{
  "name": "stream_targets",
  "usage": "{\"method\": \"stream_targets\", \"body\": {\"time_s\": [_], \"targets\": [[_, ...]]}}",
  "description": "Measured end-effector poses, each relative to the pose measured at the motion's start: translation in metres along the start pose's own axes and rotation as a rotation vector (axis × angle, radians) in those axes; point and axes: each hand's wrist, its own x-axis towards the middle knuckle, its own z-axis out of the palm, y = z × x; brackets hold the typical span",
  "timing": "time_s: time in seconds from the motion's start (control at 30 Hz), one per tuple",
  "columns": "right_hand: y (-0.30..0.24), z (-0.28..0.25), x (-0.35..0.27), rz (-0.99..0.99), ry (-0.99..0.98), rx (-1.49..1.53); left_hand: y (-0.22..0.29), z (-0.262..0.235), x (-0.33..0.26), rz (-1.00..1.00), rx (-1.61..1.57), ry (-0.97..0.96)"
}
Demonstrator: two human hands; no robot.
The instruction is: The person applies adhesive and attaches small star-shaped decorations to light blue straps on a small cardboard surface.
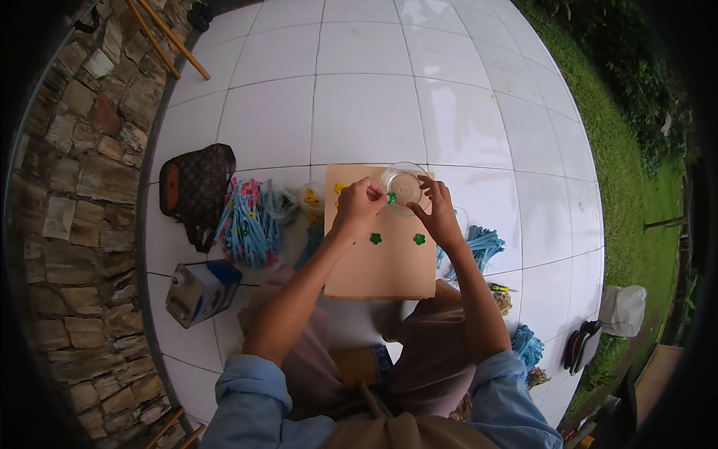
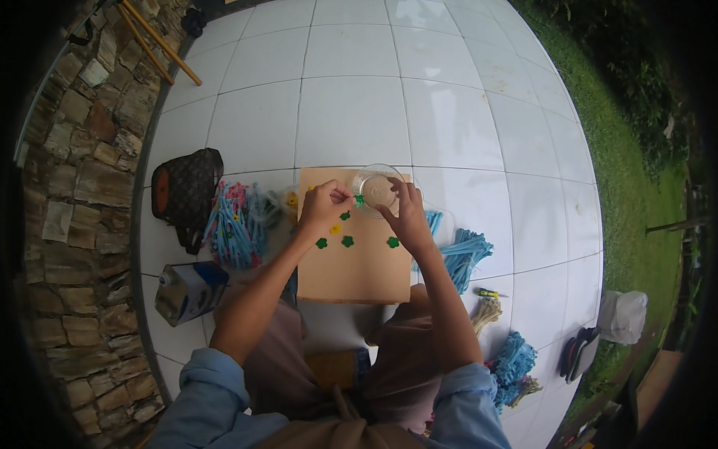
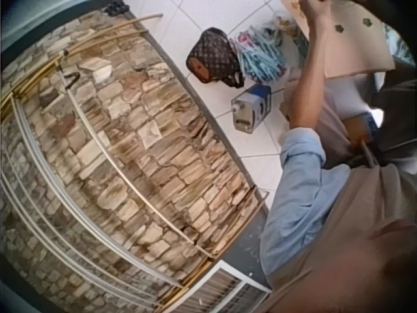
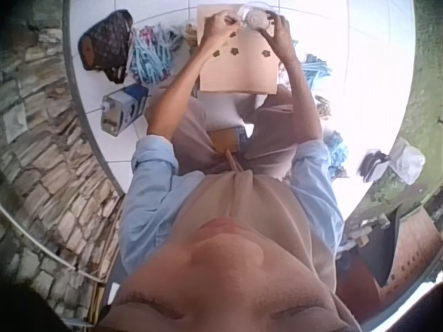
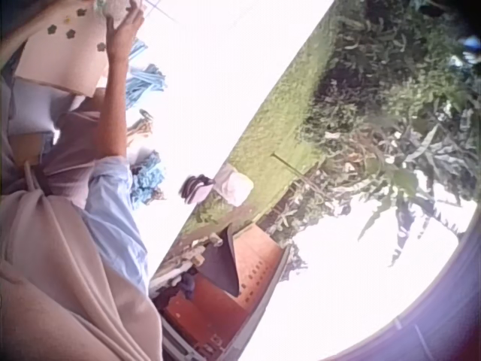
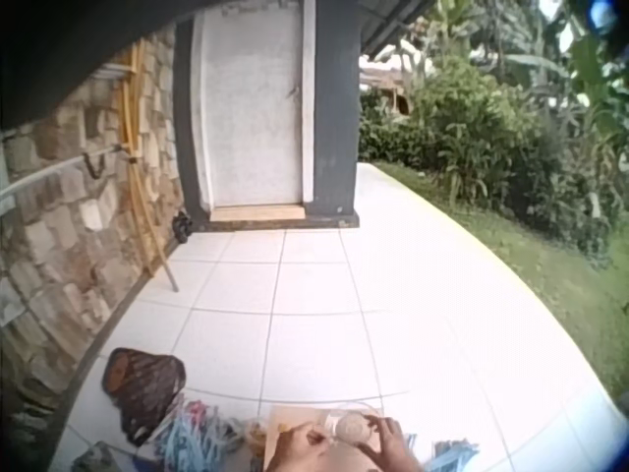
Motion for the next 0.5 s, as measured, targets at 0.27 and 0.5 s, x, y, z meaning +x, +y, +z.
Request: {"method": "stream_targets", "body": {"time_s": [0.27, 0.5], "targets": [[0.015, 0.022, -0.012, -0.126, 0.055, -0.642, -0.004, 0.003, 0.008, 0.053, -0.078, 0.102], [0.004, 0.023, -0.012, -0.101, 0.075, -0.645, -0.003, -0.001, 0.006, -0.030, -0.064, 0.036]]}}
